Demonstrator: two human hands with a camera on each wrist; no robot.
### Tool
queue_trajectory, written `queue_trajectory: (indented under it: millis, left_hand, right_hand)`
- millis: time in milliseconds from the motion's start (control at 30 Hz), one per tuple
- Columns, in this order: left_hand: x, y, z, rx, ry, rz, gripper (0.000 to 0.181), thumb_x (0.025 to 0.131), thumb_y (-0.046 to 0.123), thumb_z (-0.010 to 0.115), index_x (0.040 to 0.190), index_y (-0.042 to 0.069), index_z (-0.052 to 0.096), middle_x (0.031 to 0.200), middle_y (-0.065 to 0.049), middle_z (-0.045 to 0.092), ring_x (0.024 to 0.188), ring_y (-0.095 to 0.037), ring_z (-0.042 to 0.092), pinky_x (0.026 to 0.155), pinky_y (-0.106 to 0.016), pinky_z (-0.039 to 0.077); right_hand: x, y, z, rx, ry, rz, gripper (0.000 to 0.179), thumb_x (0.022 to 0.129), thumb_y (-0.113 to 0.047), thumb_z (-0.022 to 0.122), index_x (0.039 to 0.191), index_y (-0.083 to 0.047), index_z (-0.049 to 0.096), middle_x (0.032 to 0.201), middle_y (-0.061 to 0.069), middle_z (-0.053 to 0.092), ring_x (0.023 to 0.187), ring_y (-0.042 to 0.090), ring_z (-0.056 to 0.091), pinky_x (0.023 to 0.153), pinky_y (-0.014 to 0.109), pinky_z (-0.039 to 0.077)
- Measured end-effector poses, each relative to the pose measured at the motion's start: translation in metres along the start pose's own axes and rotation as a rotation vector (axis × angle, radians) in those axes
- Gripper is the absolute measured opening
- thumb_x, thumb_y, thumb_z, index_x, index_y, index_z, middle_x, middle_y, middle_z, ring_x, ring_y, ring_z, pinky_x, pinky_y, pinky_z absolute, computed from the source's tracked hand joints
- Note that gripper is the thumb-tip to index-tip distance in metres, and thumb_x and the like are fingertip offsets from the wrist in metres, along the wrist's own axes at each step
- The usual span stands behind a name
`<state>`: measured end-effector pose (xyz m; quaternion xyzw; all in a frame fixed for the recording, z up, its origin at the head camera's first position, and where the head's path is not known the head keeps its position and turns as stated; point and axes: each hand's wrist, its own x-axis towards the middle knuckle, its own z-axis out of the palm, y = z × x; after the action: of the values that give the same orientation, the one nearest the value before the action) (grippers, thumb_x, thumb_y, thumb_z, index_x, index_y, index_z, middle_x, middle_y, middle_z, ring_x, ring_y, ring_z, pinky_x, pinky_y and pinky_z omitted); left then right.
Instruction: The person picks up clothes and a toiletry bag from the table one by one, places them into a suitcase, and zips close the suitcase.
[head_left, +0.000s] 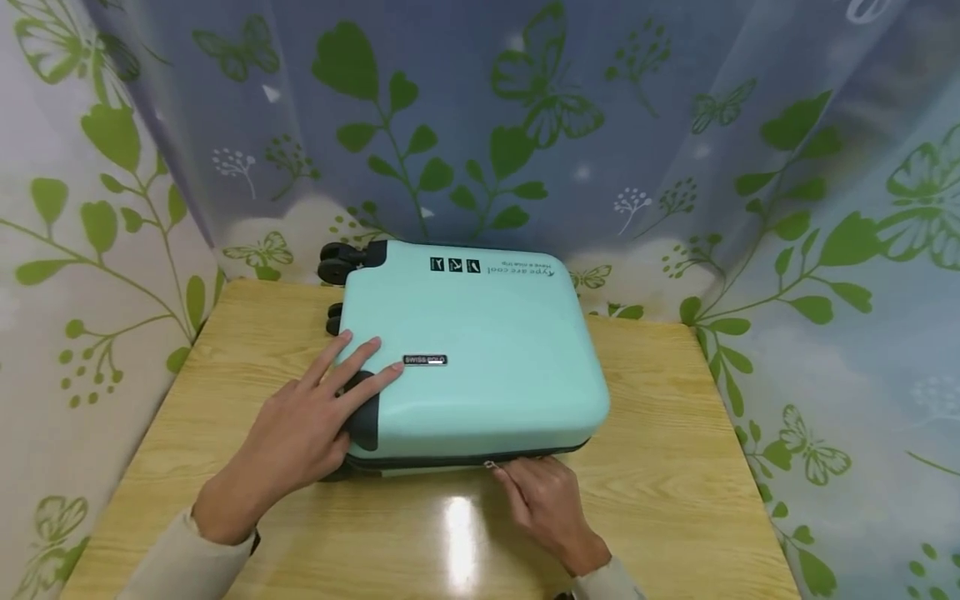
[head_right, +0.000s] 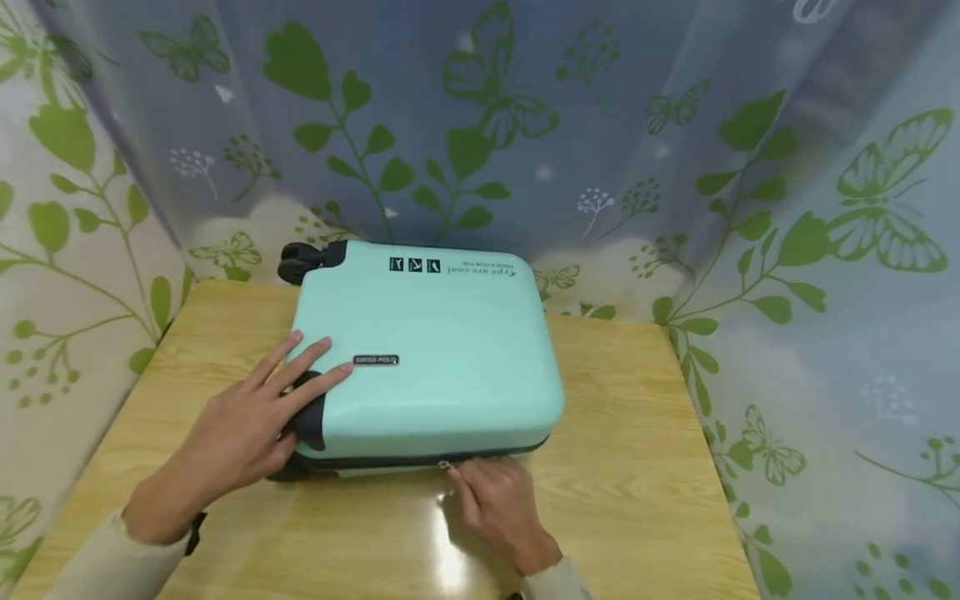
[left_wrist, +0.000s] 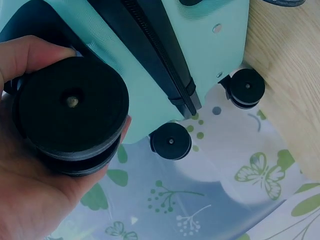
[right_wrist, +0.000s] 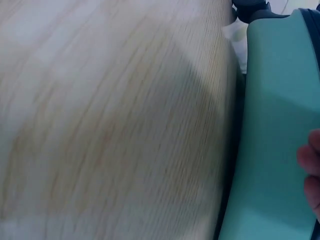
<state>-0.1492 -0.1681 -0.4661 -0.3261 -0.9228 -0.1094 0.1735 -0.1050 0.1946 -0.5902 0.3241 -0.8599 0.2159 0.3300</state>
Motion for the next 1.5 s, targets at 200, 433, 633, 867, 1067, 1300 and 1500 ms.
queue_trajectory:
  millis: [200, 433, 633, 867, 1067, 1300, 1500]
  left_hand:
    - [0.004, 0.001, 0.0, -0.02, -0.005, 0.007, 0.1, 0.079, -0.01, 0.07, 0.167, 0.031, 0.047, 0.175, -0.008, 0.04, 0.162, -0.041, 0.034, 0.047, -0.02, 0.02]
    - [0.004, 0.003, -0.004, -0.018, -0.033, -0.009, 0.102, 0.077, -0.009, 0.071, 0.167, 0.03, 0.046, 0.176, -0.008, 0.038, 0.163, -0.042, 0.033, 0.047, -0.021, 0.02]
    - [0.001, 0.004, -0.005, 0.01, -0.019, -0.02, 0.102, 0.075, -0.007, 0.073, 0.167, 0.029, 0.047, 0.175, -0.01, 0.039, 0.161, -0.042, 0.035, 0.045, -0.021, 0.023]
    - [0.001, 0.002, -0.003, -0.006, 0.0, -0.001, 0.101, 0.075, -0.007, 0.072, 0.167, 0.029, 0.048, 0.175, -0.01, 0.04, 0.161, -0.043, 0.036, 0.046, -0.021, 0.021]
    - [0.005, 0.001, -0.002, -0.028, -0.003, 0.013, 0.1, 0.077, -0.006, 0.071, 0.168, 0.03, 0.046, 0.176, -0.011, 0.038, 0.163, -0.042, 0.033, 0.048, -0.022, 0.02]
    - [0.0, -0.001, -0.007, -0.031, -0.049, -0.032, 0.101, 0.08, -0.004, 0.074, 0.169, 0.03, 0.043, 0.178, -0.009, 0.034, 0.165, -0.041, 0.03, 0.046, -0.021, 0.023]
    - [0.002, 0.0, -0.008, -0.031, -0.076, -0.053, 0.1, 0.081, -0.005, 0.074, 0.17, 0.03, 0.042, 0.179, -0.009, 0.032, 0.165, -0.04, 0.028, 0.046, -0.022, 0.024]
  right_hand:
    - [-0.003, 0.003, -0.001, 0.013, 0.032, 0.027, 0.046, 0.115, -0.032, 0.056, 0.07, -0.023, 0.052, 0.06, -0.012, 0.048, 0.052, 0.003, 0.045, 0.055, 0.026, 0.043]
    - [0.002, -0.009, -0.002, -0.002, 0.045, 0.04, 0.05, 0.116, -0.028, 0.053, 0.067, -0.023, 0.044, 0.057, -0.012, 0.036, 0.052, -0.002, 0.029, 0.051, 0.019, 0.034]
    - [0.01, -0.016, 0.006, -0.054, 0.048, -0.02, 0.049, 0.113, -0.021, 0.049, 0.065, -0.022, 0.044, 0.051, -0.013, 0.033, 0.049, -0.002, 0.023, 0.048, 0.015, 0.023]
    - [0.003, -0.011, 0.013, -0.08, 0.131, -0.006, 0.047, 0.111, -0.021, 0.053, 0.065, -0.021, 0.047, 0.054, -0.012, 0.038, 0.045, 0.002, 0.034, 0.044, 0.019, 0.03]
    - [-0.001, -0.005, 0.012, 0.009, 0.094, 0.105, 0.05, 0.116, -0.028, 0.052, 0.066, -0.021, 0.048, 0.054, -0.01, 0.039, 0.048, 0.0, 0.036, 0.049, 0.013, 0.028]
    - [0.006, -0.015, 0.009, 0.054, -0.059, 0.183, 0.043, 0.108, -0.018, 0.06, 0.067, -0.021, 0.047, 0.055, -0.011, 0.04, 0.052, -0.007, 0.028, 0.05, 0.009, 0.021]
    - [0.014, -0.026, 0.013, -0.001, -0.1, 0.278, 0.033, 0.095, -0.008, 0.067, 0.069, -0.02, 0.051, 0.054, -0.01, 0.042, 0.051, -0.006, 0.028, 0.047, 0.01, 0.021]
